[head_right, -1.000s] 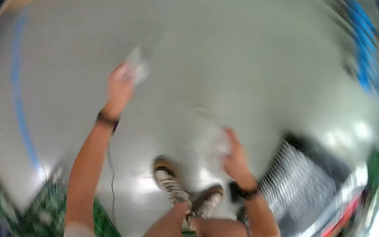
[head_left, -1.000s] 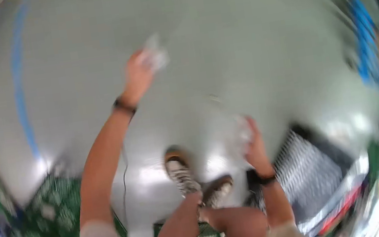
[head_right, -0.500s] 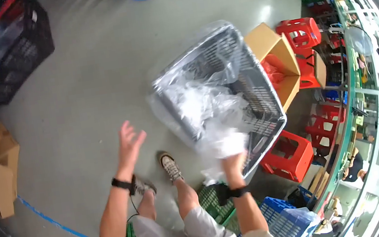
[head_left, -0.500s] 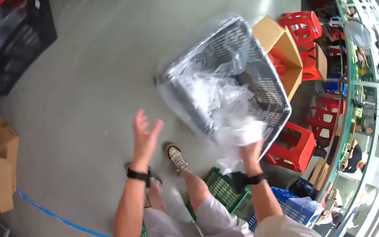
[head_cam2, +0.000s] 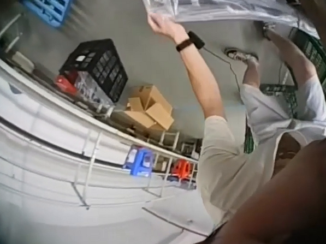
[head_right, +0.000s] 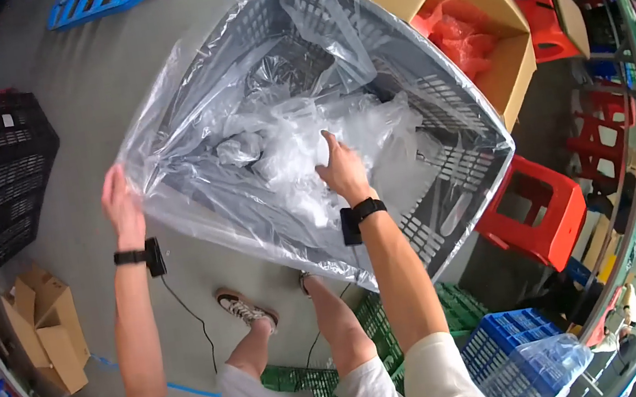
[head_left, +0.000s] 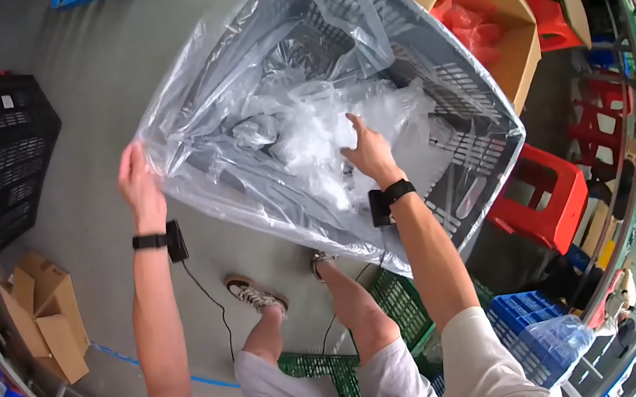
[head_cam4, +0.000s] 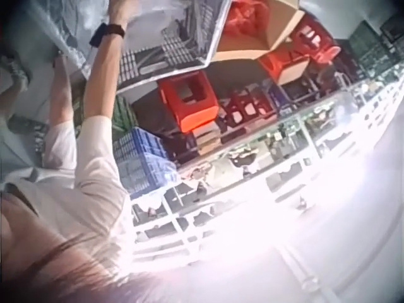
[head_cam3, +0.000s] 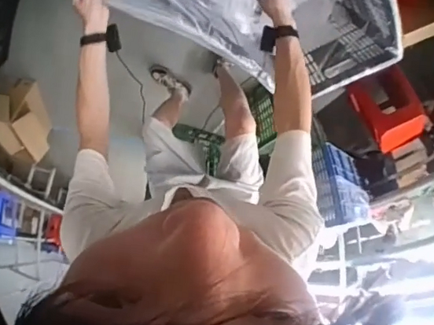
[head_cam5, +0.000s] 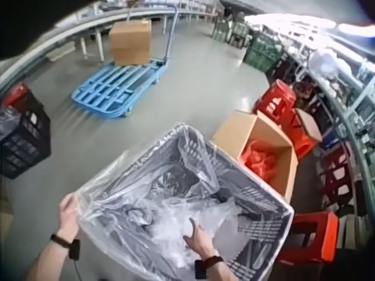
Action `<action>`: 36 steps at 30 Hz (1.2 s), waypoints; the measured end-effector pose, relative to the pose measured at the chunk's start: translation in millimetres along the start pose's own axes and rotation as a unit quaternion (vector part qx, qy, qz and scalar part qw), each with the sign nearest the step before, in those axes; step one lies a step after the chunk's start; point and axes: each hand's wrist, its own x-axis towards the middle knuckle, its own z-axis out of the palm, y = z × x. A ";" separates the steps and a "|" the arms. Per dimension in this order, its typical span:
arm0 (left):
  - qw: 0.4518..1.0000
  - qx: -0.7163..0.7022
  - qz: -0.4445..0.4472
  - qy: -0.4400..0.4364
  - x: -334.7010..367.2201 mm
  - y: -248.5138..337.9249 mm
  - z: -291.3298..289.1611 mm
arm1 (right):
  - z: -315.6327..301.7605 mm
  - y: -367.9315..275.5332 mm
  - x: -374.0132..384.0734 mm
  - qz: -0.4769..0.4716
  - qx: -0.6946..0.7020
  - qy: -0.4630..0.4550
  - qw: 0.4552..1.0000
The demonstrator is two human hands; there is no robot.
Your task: The person gathers plastic frames from a crate and places them on a workbench. They peel the film off a screen, set it into a frame, insert a wire, and press a second frame over the assembly before setting the unit aside.
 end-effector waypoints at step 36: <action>0.769 0.274 0.258 -0.517 -308.2 -29.2 219.6 | -255.1 -133.9 189.8 -0.508 -0.375 0.183 0.754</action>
